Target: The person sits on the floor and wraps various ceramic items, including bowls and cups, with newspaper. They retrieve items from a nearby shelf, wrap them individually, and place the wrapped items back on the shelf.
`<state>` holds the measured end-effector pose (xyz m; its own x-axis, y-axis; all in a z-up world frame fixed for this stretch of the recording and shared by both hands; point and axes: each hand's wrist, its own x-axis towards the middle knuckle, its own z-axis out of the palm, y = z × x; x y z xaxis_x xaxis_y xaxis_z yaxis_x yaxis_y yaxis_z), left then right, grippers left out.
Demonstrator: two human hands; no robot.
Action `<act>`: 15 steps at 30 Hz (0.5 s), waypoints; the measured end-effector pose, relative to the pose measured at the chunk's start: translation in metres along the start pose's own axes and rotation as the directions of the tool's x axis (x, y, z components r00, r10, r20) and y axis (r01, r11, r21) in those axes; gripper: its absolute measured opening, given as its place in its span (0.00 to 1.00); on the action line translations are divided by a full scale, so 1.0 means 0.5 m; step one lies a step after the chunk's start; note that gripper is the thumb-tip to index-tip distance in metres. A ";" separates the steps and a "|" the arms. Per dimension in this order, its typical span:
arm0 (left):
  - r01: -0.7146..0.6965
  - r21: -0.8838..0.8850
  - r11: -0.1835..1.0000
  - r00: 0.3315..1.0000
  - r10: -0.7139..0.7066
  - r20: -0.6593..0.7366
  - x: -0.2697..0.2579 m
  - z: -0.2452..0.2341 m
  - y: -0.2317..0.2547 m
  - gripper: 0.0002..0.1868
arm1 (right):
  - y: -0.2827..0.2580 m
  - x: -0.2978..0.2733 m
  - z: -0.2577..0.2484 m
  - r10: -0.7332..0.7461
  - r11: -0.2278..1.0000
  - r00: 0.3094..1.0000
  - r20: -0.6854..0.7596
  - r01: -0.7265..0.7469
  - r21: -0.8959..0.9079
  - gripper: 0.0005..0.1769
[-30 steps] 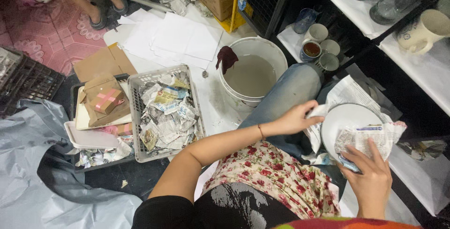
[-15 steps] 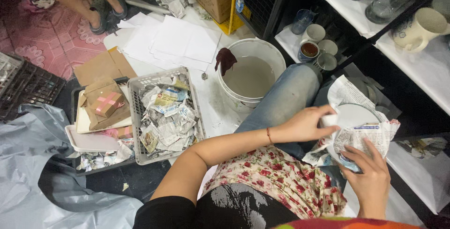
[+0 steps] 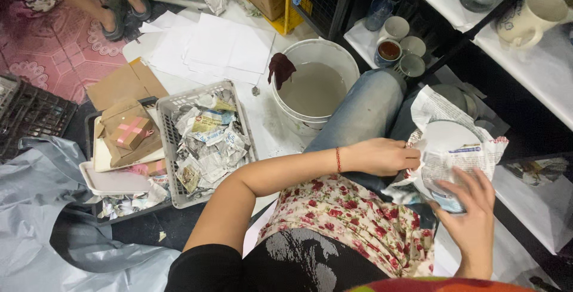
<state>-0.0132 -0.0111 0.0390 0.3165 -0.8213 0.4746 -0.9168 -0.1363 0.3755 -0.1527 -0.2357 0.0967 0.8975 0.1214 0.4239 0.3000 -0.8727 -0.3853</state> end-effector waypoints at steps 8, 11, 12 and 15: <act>0.013 0.014 1.000 0.995 -0.012 -0.104 0.011 0.006 0.004 0.16 | 0.061 -0.107 0.044 -0.087 0.983 0.932 -0.352 0.137 0.120 0.30; 0.018 0.007 1.000 0.991 -0.017 -0.131 0.017 0.011 0.002 0.17 | 0.079 -0.133 0.086 -0.287 0.958 0.917 -0.276 0.275 -0.084 0.36; 0.027 0.010 1.000 0.991 -0.025 -0.128 0.019 0.009 0.003 0.17 | 0.078 -0.130 0.098 -0.330 0.944 0.900 -0.286 0.306 -0.125 0.38; 0.046 0.014 0.999 0.992 -0.044 -0.116 0.021 0.004 0.014 0.18 | 0.066 -0.109 0.124 -0.337 0.928 0.899 -0.280 0.266 -0.261 0.33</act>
<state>-0.0167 -0.0217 0.0447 0.3823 -0.7445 0.5474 -0.9048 -0.1815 0.3852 -0.1715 -0.2416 0.0099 0.6154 0.2705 0.7403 0.4332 -0.9008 -0.0309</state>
